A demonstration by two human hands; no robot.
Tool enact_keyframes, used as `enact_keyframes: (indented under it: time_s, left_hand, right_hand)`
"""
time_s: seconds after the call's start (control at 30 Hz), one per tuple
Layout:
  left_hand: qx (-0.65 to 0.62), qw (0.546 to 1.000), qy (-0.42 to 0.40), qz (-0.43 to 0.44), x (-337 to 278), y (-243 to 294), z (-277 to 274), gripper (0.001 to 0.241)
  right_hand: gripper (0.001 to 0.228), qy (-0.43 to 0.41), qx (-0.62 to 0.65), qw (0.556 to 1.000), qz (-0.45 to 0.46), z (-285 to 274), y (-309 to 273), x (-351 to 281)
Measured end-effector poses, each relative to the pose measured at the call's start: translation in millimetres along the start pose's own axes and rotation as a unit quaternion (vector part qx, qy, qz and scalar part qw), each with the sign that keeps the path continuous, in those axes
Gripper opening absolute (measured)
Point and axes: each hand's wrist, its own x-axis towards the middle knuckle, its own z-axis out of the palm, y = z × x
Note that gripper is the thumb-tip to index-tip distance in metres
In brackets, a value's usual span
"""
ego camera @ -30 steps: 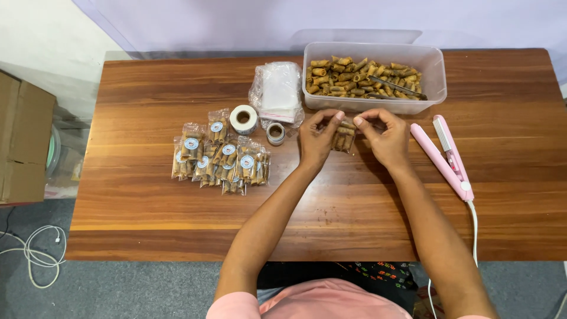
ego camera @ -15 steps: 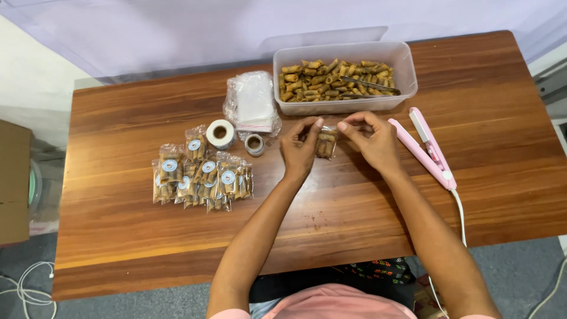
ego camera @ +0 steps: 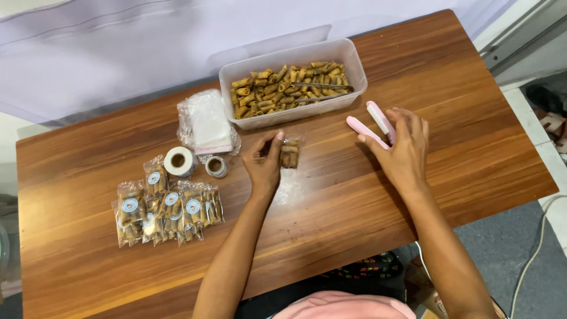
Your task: Packaging small cylindrical items into plastic bags and sealing them with a heat sealer
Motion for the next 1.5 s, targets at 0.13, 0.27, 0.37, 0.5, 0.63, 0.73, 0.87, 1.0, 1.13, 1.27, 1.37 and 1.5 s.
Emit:
enact_keyframes:
  time_s: [0.13,0.27,0.37,0.5,0.63,0.73,0.87,1.0,1.13,1.27,1.37,1.5]
  left_hand:
    - [0.006,1.0,-0.005,-0.009,-1.4,-1.5,1.0,0.008]
    - [0.021,1.0,0.001,0.0,-1.7,-0.4,0.6,0.008]
    - [0.013,1.0,0.007,0.003,-2.8,0.7,0.3,0.008]
    - [-0.005,1.0,0.016,0.003,-2.9,8.6,-0.2,0.008]
    - [0.008,1.0,-0.005,-0.02,-2.7,14.2,-4.5,0.012]
    - [0.001,1.0,-0.001,-0.024,-2.4,21.5,-5.7,0.011]
    - [-0.005,0.999,-0.002,-0.053,-4.1,23.0,-8.3,0.016]
    - [0.029,0.998,-0.003,-0.053,-1.6,26.2,-9.8,0.017]
    - [0.012,1.0,0.018,0.018,-2.0,13.0,-9.2,0.007]
    - [0.034,0.998,0.014,0.041,-0.5,17.3,-10.7,0.006]
    - [0.047,0.997,0.008,0.061,0.7,18.7,-10.9,0.006]
    - [0.053,0.996,0.008,0.077,0.9,19.4,-10.6,0.007]
  right_hand:
    - [0.064,-0.052,-0.029,0.996,0.062,-2.0,16.0,-6.2]
    - [0.067,-0.127,-0.056,0.986,0.095,4.0,29.5,-9.7]
    - [0.058,-0.135,-0.063,0.985,0.089,8.0,36.6,-12.5]
    - [0.054,-0.167,-0.07,0.982,0.046,11.3,43.4,-12.5]
    - [0.047,-0.222,-0.026,0.971,-0.08,5.6,16.1,0.0]
    - [0.043,-0.295,0.051,0.947,-0.116,8.1,-1.1,9.8]
    - [0.042,-0.303,0.08,0.941,-0.13,24.0,-5.5,13.0]
    - [0.036,-0.262,0.092,0.946,-0.166,33.0,-9.4,17.6]
    - [0.036,-0.272,0.075,0.951,-0.125,45.7,-8.9,19.5]
    - [0.04,-0.302,0.084,0.944,-0.108,45.6,-29.7,24.2]
    - [0.041,-0.323,0.074,0.939,-0.091,48.1,-34.7,27.5]
    - [0.038,-0.325,0.086,0.939,-0.079,51.1,-35.2,27.6]
